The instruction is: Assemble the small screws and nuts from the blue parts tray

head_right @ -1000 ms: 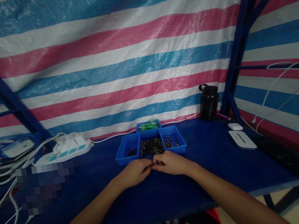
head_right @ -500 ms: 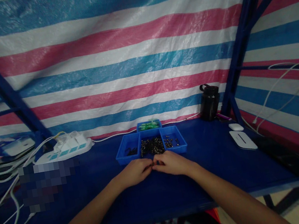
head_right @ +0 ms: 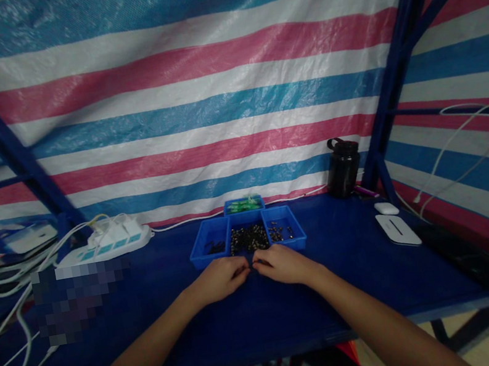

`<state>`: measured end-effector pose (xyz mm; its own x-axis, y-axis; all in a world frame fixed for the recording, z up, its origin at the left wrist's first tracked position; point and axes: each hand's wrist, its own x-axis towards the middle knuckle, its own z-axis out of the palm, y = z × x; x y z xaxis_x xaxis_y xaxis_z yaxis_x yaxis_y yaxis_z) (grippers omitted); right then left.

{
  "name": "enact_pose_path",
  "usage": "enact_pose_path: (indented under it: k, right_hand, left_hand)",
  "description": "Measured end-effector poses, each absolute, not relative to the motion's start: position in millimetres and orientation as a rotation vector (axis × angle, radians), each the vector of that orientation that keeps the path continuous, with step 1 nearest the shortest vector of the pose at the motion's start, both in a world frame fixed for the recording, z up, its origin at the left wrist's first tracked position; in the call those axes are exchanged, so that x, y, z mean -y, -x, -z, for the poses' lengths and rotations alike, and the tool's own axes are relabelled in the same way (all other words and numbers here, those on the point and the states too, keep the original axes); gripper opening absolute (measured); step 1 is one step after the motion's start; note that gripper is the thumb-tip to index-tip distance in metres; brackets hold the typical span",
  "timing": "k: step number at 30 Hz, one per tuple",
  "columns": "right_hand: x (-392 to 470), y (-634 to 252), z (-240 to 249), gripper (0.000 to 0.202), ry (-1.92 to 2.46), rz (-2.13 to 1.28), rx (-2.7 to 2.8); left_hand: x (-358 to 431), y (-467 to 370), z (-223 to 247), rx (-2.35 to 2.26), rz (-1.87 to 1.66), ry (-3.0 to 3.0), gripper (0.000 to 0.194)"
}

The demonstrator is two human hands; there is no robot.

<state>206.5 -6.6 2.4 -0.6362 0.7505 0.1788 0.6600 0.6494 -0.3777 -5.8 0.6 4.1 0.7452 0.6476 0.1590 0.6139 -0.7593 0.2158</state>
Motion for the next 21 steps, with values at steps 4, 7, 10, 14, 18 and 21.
enact_pose_path:
  k: [4, 7, 10, 14, 18, 21]
  right_hand:
    - [5.2, -207.6, 0.0, 0.018, 1.141, -0.359, 2.592]
    - [5.2, -206.9, 4.1, 0.019, 1.102, -0.323, 2.640]
    - [6.3, -205.1, 6.4, 0.020, 1.031, -0.343, 2.671]
    - [7.3, -203.9, 5.8, 0.019, 0.987, -0.360, 2.663]
    - [6.8, -204.4, 4.9, 0.018, 0.968, -0.373, 2.661]
    - [6.3, -204.3, 5.1, 0.019, 0.989, -0.368, 2.661]
  left_hand:
    - [0.9, 5.2, -8.1, -1.019, -0.408, -2.786, 0.015]
    - [2.1, 3.7, -8.3, -0.996, -0.495, -2.774, 0.013]
    - [2.9, 3.0, -7.6, -0.953, -0.531, -2.765, 0.013]
    - [3.5, 3.5, -7.3, -0.902, -0.537, -2.776, 0.014]
    - [3.9, 3.9, -8.3, -0.877, -0.517, -2.780, 0.015]
    - [3.8, 3.7, -8.7, -0.879, -0.508, -2.784, 0.014]
